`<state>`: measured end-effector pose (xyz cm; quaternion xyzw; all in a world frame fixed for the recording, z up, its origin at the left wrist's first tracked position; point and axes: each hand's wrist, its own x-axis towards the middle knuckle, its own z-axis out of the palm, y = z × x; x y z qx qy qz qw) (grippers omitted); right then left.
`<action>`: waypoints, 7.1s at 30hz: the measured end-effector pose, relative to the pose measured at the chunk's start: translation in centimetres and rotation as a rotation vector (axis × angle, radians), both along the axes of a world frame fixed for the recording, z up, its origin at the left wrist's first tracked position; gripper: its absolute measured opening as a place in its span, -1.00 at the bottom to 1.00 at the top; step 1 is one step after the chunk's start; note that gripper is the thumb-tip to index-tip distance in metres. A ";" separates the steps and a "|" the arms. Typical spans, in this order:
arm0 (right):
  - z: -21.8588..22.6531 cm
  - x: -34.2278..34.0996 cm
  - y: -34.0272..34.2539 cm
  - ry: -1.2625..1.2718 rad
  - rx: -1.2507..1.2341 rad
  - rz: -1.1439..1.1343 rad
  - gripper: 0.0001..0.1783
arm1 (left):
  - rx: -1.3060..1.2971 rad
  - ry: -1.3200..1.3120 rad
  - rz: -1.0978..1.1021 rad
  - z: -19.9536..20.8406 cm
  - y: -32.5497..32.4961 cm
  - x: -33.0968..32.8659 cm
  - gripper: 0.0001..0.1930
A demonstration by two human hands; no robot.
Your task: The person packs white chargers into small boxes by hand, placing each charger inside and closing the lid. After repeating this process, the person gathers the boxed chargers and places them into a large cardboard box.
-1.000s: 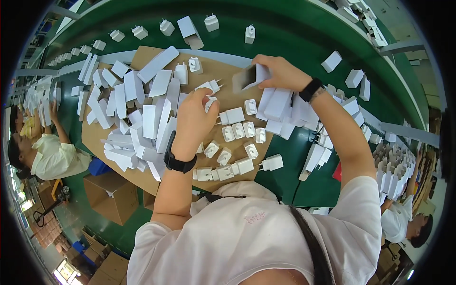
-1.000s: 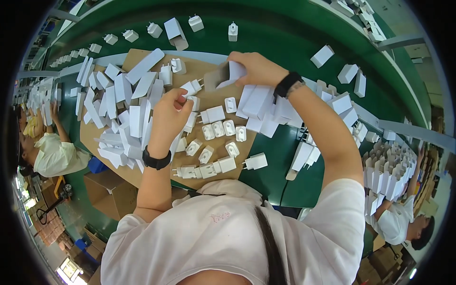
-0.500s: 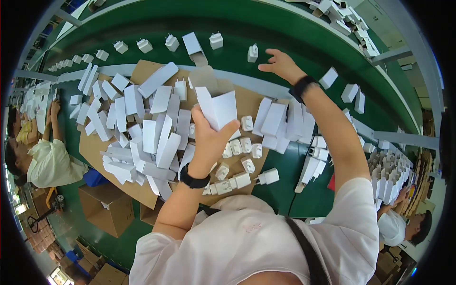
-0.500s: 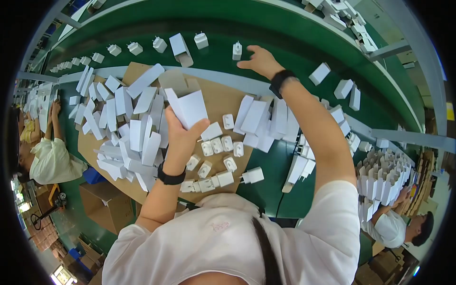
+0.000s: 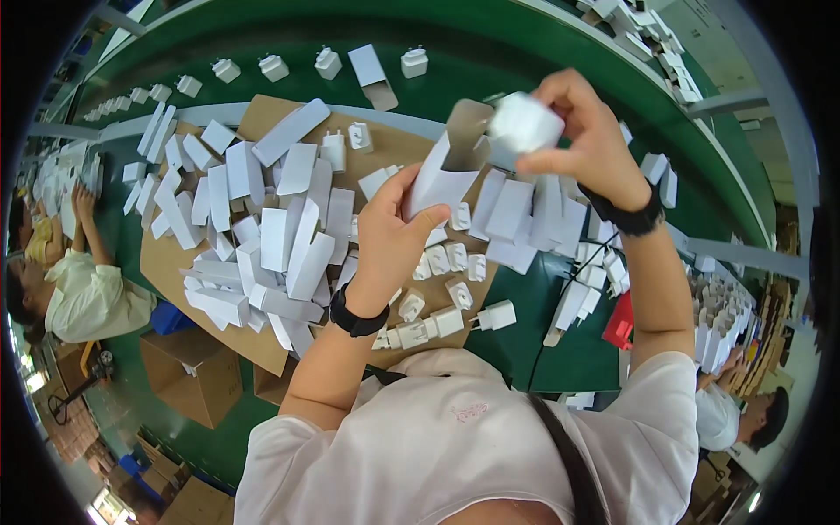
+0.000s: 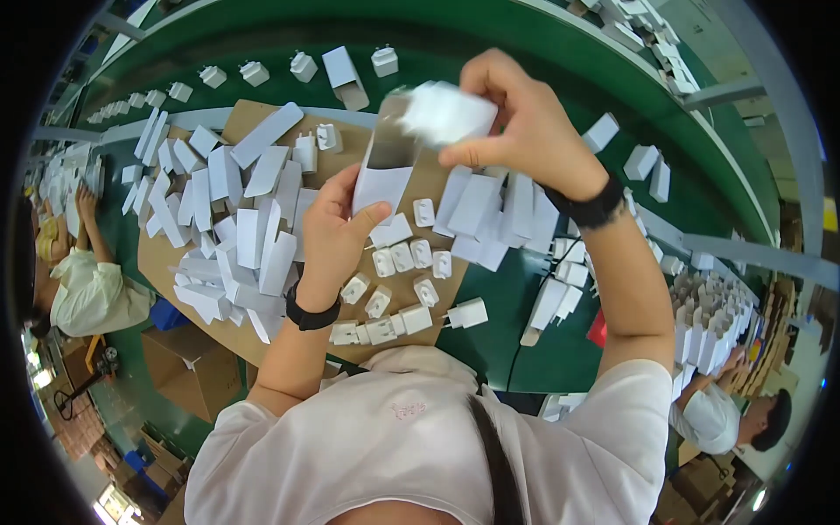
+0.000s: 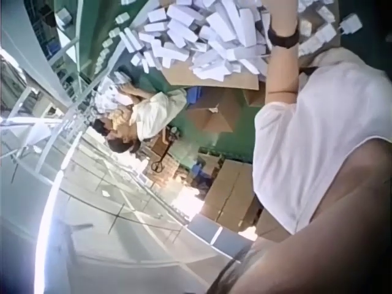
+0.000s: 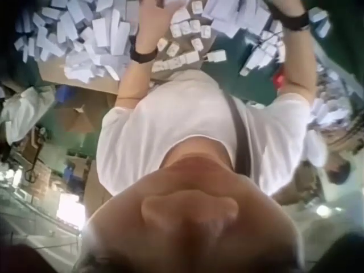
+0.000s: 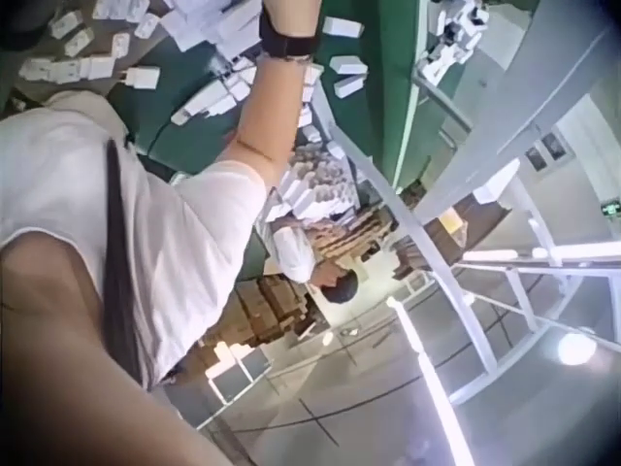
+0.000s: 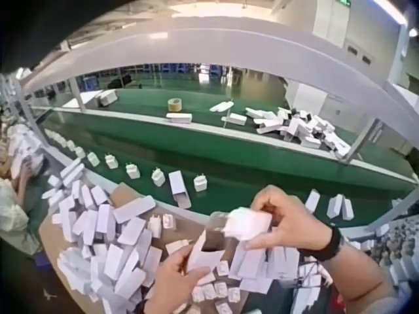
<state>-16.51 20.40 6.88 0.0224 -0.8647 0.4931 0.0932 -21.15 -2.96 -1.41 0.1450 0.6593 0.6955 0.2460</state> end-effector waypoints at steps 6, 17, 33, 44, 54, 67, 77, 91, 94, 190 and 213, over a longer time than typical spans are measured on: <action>3.5 5.2 -1.6 -0.110 0.229 -0.148 -0.62 | 0.015 0.067 -0.048 0.5 0.1 2.2 -0.51; 4.4 6.3 -5.9 0.031 0.344 -0.065 -0.75 | 0.008 0.166 -0.242 2.0 -0.8 2.9 -0.52; -4.0 1.3 3.3 -0.211 -0.354 -0.375 -0.15 | -0.555 0.941 -0.009 2.3 -3.7 -3.4 -0.51; -14.1 -3.6 9.6 -0.127 0.631 -0.258 -0.33 | -0.959 0.875 0.007 -0.9 -8.8 -4.3 -0.33; -15.1 -4.9 -5.8 -0.798 0.656 0.535 -0.66 | -1.256 0.906 -0.157 -2.2 -5.3 -6.3 -0.53; 4.6 12.7 -4.0 -0.196 -0.598 -0.159 -0.43 | -1.350 1.251 -0.306 -8.8 -3.9 -9.1 -0.90; -2.4 31.0 -4.0 0.138 -0.812 -0.702 -0.44 | -1.772 0.835 -0.836 -5.4 0.2 -9.0 -0.66; -2.4 28.1 -5.1 0.326 -1.062 -0.560 -0.45 | -0.083 0.307 -0.076 10.6 -6.9 6.8 -0.52; 0.3 25.4 -7.6 0.420 -0.968 -0.500 -0.40 | 0.206 -0.197 -0.176 4.3 -6.0 11.7 -0.46; -2.0 22.9 -13.6 -0.020 -0.524 -0.170 -0.26 | 0.228 -0.436 -0.505 2.9 -1.3 13.6 -0.42; 3.6 25.9 -11.7 0.286 0.369 -0.335 -0.60 | -0.007 0.385 -0.376 3.4 -3.8 18.5 -0.42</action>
